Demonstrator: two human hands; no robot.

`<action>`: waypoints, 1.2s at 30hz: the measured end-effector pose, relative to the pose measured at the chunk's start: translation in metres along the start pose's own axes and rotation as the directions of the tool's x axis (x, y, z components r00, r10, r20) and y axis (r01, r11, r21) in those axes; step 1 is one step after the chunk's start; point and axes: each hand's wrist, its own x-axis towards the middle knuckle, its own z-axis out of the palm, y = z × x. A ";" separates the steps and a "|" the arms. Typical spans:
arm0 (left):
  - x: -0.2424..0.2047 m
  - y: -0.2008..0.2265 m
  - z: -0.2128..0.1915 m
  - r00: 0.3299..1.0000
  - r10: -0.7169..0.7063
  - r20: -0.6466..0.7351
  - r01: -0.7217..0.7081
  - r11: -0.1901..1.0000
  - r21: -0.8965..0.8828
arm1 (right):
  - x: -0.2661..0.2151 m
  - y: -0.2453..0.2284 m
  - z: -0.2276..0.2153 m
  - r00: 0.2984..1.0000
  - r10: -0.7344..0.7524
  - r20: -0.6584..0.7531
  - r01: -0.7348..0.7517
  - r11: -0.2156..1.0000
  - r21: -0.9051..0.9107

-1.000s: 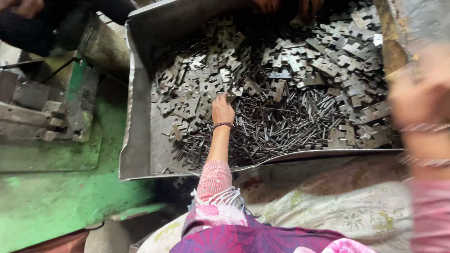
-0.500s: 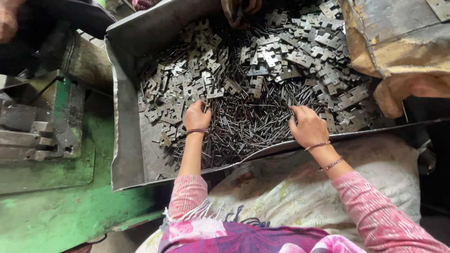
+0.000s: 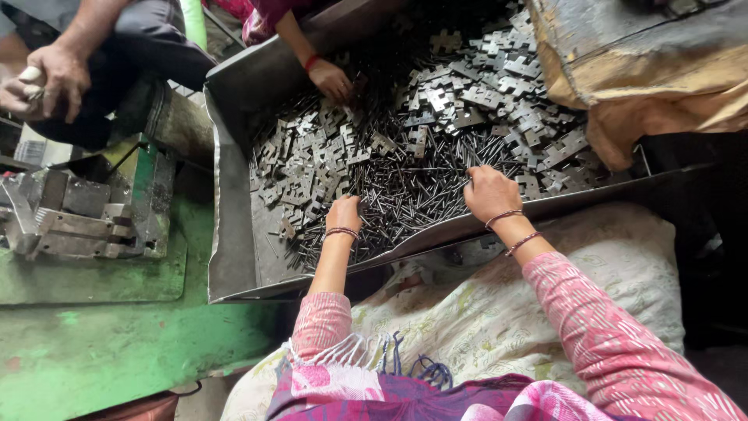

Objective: The person inserts metal rods into small metal brackets by hand, repeatedly picking up each component from a large bin and assembling them. The assembled parts remain in the bin as the task continues.

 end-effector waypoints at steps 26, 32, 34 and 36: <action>0.094 0.123 0.093 0.729 0.684 0.017 -0.595 0.622 0.508 | 0.010 -0.005 0.004 0.997 -0.036 -0.061 0.037 0.999 0.013; 0.071 0.104 0.034 0.900 0.409 -0.152 -0.411 0.912 0.022 | 0.006 -0.001 0.010 0.999 -0.020 -0.037 0.021 1.000 0.014; 0.062 0.100 -0.011 0.979 0.190 -0.074 -0.200 0.966 -0.162 | 0.007 0.000 0.010 1.000 0.008 -0.001 -0.008 1.000 0.015; 0.051 0.098 -0.065 0.994 -0.004 0.108 0.034 0.960 -0.277 | 0.014 0.000 0.007 0.995 0.064 0.070 -0.064 0.998 0.000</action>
